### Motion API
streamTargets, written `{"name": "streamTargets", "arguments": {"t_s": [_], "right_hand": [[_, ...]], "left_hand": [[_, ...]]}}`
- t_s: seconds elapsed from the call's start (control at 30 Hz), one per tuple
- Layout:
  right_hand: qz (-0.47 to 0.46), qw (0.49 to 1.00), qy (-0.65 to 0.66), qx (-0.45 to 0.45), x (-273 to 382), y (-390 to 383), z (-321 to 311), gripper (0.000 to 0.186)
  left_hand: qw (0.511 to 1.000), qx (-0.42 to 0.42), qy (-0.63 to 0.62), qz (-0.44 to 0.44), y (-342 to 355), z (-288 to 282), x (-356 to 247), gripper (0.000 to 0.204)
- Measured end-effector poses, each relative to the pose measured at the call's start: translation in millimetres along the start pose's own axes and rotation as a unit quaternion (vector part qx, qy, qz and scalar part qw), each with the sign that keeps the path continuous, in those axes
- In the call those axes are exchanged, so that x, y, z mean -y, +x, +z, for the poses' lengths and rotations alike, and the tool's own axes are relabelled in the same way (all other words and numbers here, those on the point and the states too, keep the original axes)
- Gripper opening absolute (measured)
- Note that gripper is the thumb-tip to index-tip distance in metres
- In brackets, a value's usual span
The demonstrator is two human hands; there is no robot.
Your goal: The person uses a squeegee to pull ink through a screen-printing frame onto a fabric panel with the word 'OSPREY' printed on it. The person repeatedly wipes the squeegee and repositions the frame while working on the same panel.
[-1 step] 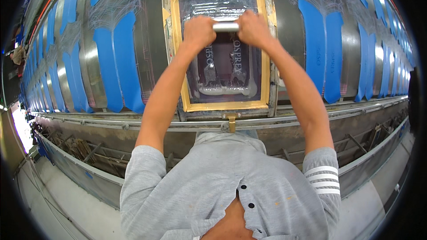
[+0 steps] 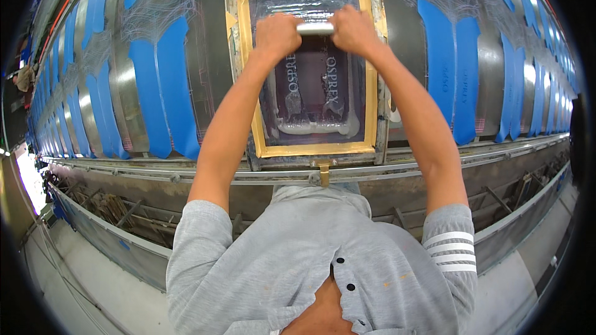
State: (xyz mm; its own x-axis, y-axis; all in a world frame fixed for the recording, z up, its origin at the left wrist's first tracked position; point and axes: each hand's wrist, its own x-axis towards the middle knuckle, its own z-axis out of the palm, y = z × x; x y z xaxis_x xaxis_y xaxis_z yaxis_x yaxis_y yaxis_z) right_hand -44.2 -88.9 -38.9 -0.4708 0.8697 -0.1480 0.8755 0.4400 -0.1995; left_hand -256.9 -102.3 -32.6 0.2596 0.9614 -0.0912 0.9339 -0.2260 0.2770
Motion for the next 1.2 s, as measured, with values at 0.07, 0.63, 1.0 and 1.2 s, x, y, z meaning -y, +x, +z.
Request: {"name": "streamTargets", "arguments": {"t_s": [0.07,0.63,1.0,1.2], "right_hand": [[0.005,0.999,0.015,-0.037,-4,15,-10,0.022],[-0.016,0.964,0.232,-0.132,35,-160,58,0.05],[0.336,0.887,0.178,-0.263,-104,-105,131,0.038],[0.338,0.829,0.321,-0.309,-104,-149,76,0.038]], "left_hand": [[1.0,-0.012,0.007,-0.001,19,-9,1,0.032],[0.986,-0.122,-0.099,0.06,-193,87,-45,0.039],[0.987,-0.101,-0.114,0.048,-207,121,-47,0.039],[0.976,-0.125,-0.156,0.084,-208,120,-77,0.042]]}}
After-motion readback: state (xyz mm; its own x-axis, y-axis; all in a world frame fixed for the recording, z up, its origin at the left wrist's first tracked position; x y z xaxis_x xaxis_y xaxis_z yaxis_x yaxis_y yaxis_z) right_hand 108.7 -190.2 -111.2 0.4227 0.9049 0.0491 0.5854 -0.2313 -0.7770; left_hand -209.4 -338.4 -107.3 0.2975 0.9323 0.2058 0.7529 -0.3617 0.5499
